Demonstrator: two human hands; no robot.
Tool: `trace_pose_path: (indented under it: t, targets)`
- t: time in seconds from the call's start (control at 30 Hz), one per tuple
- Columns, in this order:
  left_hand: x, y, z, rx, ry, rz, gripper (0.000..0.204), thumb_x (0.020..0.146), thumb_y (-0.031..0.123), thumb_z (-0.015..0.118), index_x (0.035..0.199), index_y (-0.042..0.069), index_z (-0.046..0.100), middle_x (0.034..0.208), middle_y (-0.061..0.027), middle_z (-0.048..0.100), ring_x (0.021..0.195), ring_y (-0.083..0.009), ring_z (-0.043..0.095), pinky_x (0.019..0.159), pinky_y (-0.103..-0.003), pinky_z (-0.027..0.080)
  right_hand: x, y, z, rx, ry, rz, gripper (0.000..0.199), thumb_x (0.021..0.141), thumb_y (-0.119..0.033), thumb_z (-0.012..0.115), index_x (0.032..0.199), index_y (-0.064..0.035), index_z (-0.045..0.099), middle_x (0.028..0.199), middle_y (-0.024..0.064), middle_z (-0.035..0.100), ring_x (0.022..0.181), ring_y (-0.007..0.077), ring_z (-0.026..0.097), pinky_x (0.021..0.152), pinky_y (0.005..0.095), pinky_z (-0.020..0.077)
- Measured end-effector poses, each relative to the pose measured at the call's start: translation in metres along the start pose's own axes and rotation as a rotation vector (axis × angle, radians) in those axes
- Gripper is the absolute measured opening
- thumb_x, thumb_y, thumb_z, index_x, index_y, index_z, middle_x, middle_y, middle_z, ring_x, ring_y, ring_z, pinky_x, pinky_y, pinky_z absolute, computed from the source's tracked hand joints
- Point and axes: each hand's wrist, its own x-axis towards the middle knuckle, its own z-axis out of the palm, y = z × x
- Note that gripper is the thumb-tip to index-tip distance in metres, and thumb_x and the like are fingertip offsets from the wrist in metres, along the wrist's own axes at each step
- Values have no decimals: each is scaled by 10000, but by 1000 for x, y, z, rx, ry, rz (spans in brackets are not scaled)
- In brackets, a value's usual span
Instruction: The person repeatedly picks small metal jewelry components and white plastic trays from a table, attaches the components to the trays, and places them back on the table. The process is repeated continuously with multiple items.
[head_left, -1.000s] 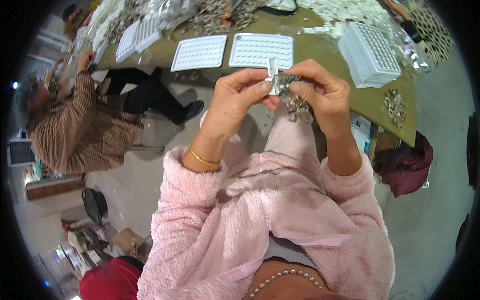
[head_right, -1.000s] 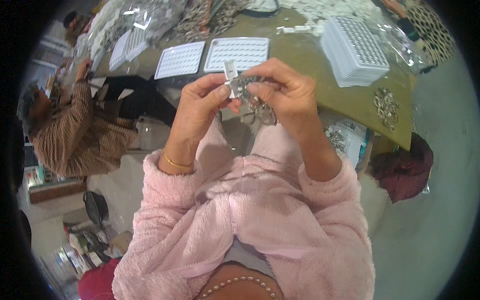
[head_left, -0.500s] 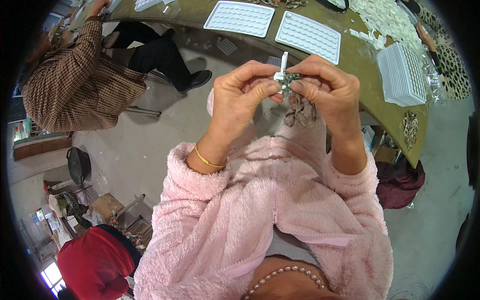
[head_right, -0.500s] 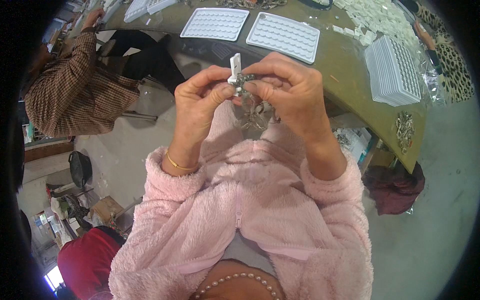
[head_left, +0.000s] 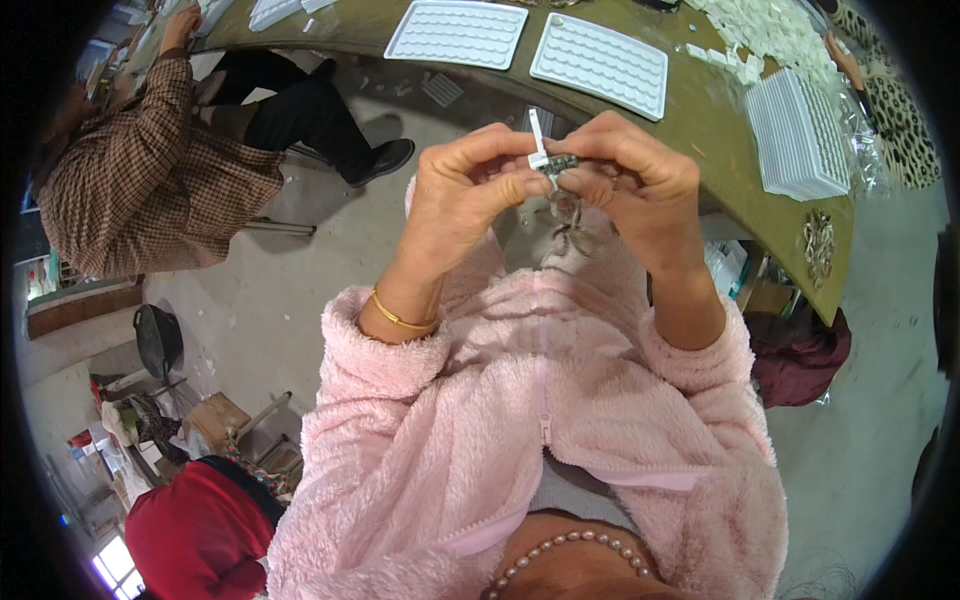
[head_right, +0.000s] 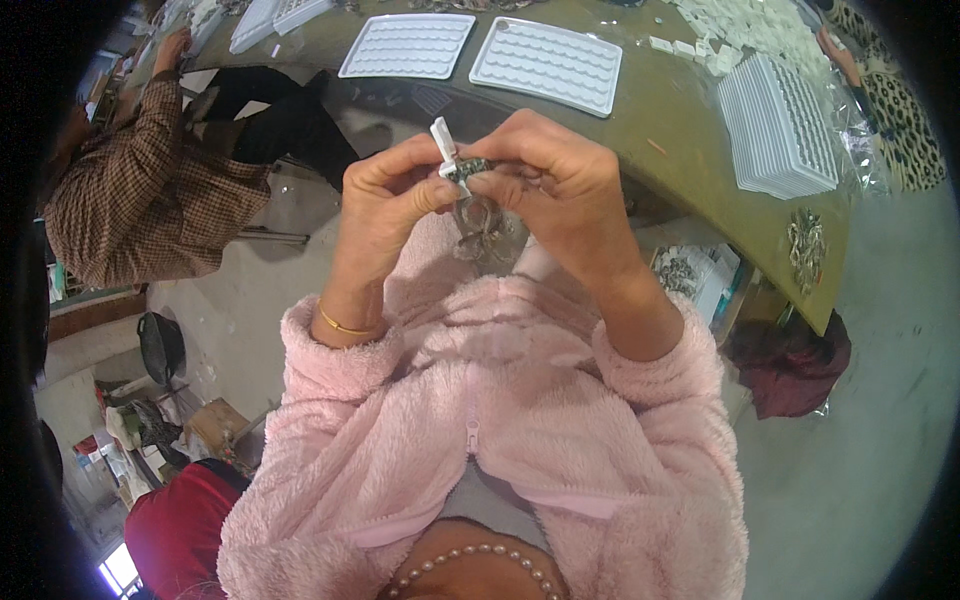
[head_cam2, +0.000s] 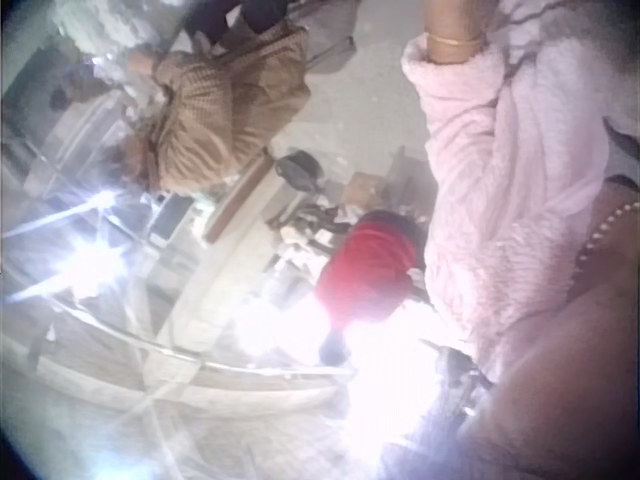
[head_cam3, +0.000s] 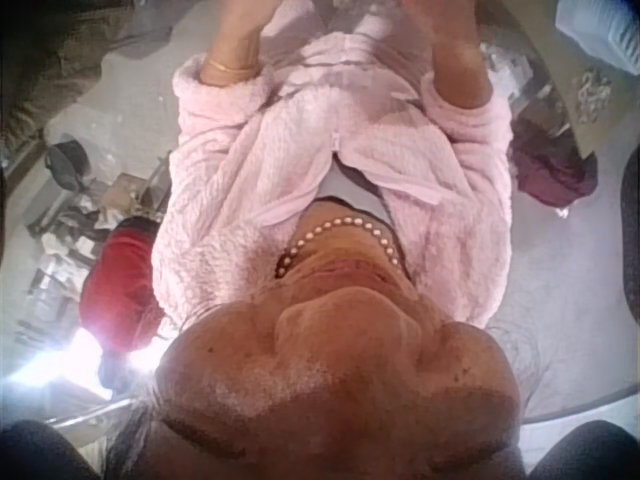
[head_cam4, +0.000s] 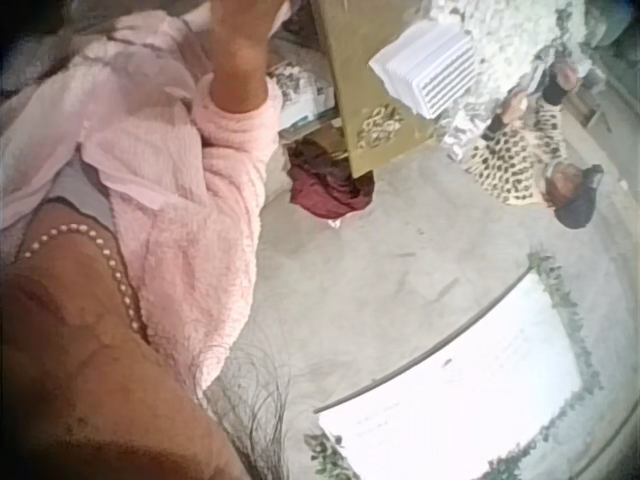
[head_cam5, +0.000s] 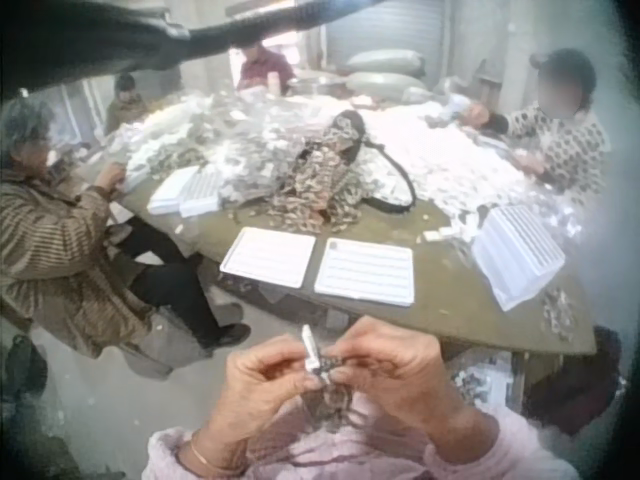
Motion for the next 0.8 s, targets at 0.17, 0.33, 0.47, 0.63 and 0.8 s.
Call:
trace_pose_path:
  t: [0.17,0.33,0.47,0.63,0.8]
  targets:
    - [0,-4,2,265,63,-80,177,804,-9,752,978,-39,732,769,29,604,677,-29,489,572,-191,377,-6,8,-4,-211,25,-156,280,775,81,692,1043,8,658,879,63,587,674,123,537,600,253,455]
    - [-2,-19,16,234,138,-105,128,818,-1,750,935,-45,723,740,24,611,639,-31,503,549,-187,393,-17,14,-3,-616,63,-140,285,773,46,693,1049,-20,667,913,119,610,739,252,628,644,308,511]
    - [-1,-31,25,143,156,-120,152,846,5,733,987,-49,710,733,20,603,616,-42,504,544,-189,404,-25,17,0,-800,83,-168,223,816,-25,685,1039,-28,676,942,116,631,793,256,653,660,318,529]
    - [11,-35,28,81,175,-17,197,902,6,670,1091,-49,678,778,16,601,659,-44,503,589,-184,413,-16,18,-37,-968,391,-317,193,848,-42,620,1030,-72,676,933,104,631,813,274,659,641,349,519]
    - [12,-21,16,-30,112,-19,247,966,82,602,1173,-47,636,842,7,597,713,-59,488,668,-213,423,-10,29,-108,-1060,511,-178,223,854,-15,615,1051,-86,692,967,72,652,826,298,653,679,393,523]
